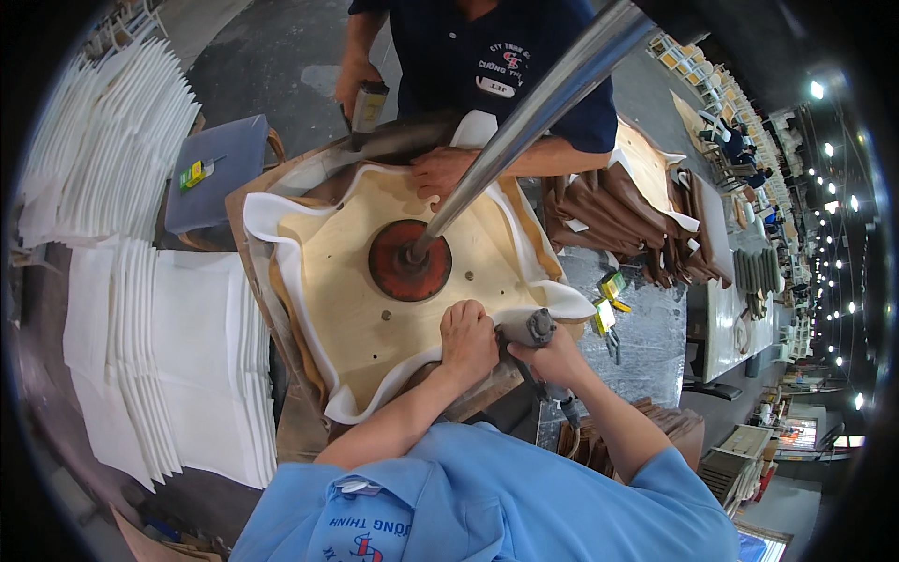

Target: The person staples white foam padding onto a wooden chair seat base using a staple gun while a coworker assists. They then place a brown upholstered seat cover over the padded base and remove the finished unit from the press. The person repeats the process with another foam and seat base.

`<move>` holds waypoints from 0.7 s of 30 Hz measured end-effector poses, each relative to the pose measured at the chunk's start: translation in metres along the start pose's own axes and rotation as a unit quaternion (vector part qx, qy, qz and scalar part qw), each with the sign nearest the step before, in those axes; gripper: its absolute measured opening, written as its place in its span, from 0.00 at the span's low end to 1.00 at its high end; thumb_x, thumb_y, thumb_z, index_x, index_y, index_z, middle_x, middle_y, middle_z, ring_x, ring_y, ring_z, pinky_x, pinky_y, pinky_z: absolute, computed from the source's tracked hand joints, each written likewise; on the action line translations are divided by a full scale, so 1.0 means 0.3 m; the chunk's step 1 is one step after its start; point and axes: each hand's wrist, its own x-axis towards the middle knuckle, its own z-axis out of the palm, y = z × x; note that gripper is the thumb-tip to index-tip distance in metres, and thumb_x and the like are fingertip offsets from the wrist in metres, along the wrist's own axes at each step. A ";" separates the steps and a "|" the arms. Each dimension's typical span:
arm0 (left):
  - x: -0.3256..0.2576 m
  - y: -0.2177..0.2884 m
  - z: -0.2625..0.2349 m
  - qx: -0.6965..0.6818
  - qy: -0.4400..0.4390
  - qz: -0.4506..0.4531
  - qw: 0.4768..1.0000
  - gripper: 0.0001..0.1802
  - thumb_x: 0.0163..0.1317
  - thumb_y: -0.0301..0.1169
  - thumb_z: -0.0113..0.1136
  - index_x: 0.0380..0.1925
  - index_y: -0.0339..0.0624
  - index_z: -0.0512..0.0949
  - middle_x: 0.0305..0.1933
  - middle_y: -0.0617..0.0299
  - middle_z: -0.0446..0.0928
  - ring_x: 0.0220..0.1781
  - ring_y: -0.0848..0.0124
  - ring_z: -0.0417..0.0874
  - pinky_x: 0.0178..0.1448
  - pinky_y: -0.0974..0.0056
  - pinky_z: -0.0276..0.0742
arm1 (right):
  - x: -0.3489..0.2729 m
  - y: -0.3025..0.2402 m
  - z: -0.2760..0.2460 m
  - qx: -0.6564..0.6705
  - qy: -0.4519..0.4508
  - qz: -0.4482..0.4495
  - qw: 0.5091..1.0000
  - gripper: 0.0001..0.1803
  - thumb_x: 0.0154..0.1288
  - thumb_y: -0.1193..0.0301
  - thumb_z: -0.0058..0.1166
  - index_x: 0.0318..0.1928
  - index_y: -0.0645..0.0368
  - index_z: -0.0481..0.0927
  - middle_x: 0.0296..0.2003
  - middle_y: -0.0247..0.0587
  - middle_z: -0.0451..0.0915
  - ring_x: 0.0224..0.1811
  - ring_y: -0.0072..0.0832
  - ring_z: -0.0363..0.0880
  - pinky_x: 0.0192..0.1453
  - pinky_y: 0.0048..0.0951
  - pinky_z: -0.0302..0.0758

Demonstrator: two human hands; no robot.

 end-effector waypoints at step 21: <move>-0.025 -0.013 -0.013 -0.024 0.056 -0.011 0.998 0.07 0.60 0.31 0.72 0.33 0.39 0.85 0.53 0.53 0.75 0.63 0.48 0.72 0.69 0.45 0.69 | -0.016 0.034 0.002 0.046 -0.023 0.018 0.999 0.19 0.72 0.66 0.75 0.56 0.65 0.87 0.29 0.33 0.85 0.22 0.19 0.81 0.26 0.29 0.79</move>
